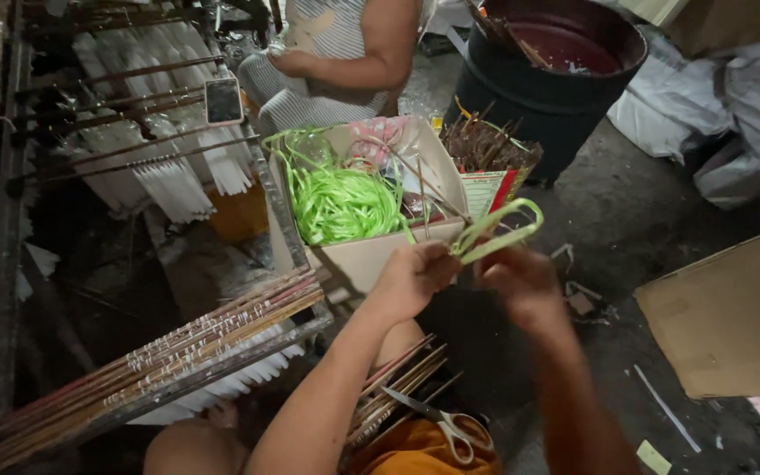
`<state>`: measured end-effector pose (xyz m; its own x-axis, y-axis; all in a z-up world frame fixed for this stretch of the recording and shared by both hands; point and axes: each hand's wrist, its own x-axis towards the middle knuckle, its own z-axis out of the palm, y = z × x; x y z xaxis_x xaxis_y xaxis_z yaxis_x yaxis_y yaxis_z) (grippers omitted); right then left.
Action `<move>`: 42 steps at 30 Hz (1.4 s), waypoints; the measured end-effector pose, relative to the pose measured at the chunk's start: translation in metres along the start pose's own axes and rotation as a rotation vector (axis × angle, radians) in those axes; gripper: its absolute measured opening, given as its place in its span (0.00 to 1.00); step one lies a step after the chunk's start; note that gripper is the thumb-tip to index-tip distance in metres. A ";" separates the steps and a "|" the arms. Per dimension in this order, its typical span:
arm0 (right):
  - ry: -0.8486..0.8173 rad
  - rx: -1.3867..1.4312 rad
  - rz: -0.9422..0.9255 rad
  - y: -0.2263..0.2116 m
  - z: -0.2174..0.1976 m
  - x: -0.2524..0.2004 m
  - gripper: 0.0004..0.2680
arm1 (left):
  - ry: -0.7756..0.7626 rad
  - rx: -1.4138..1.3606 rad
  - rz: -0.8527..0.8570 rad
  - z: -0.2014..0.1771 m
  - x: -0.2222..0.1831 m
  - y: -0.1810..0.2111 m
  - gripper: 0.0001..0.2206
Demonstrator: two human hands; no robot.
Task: Bundling candles together using plastic strips and scissors in a production facility
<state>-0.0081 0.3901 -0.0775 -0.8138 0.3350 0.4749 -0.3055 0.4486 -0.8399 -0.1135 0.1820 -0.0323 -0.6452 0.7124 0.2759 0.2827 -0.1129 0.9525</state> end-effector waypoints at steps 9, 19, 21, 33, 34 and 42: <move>0.114 0.171 0.295 -0.091 0.025 0.015 0.03 | -0.086 0.107 0.015 0.010 -0.004 0.006 0.07; 0.072 -0.740 -0.305 0.055 -0.024 0.020 0.05 | -0.168 -0.071 0.016 -0.015 -0.007 0.056 0.13; 0.390 0.312 0.104 -0.044 0.005 0.032 0.12 | -0.162 -0.055 0.076 -0.017 -0.003 0.041 0.11; 0.397 0.728 0.050 -0.035 0.002 0.030 0.08 | 0.008 0.182 0.245 -0.003 -0.006 0.049 0.06; 0.395 0.729 0.052 -0.033 0.002 0.030 0.08 | 0.010 0.182 0.243 -0.004 -0.007 0.049 0.06; 0.384 0.757 0.085 -0.038 0.005 0.030 0.08 | 0.045 0.126 0.238 0.000 -0.009 0.042 0.05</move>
<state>-0.0236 0.3789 -0.0331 -0.6663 0.6618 0.3436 -0.6107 -0.2199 -0.7607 -0.0956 0.1708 0.0055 -0.5800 0.6443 0.4985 0.5148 -0.1844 0.8372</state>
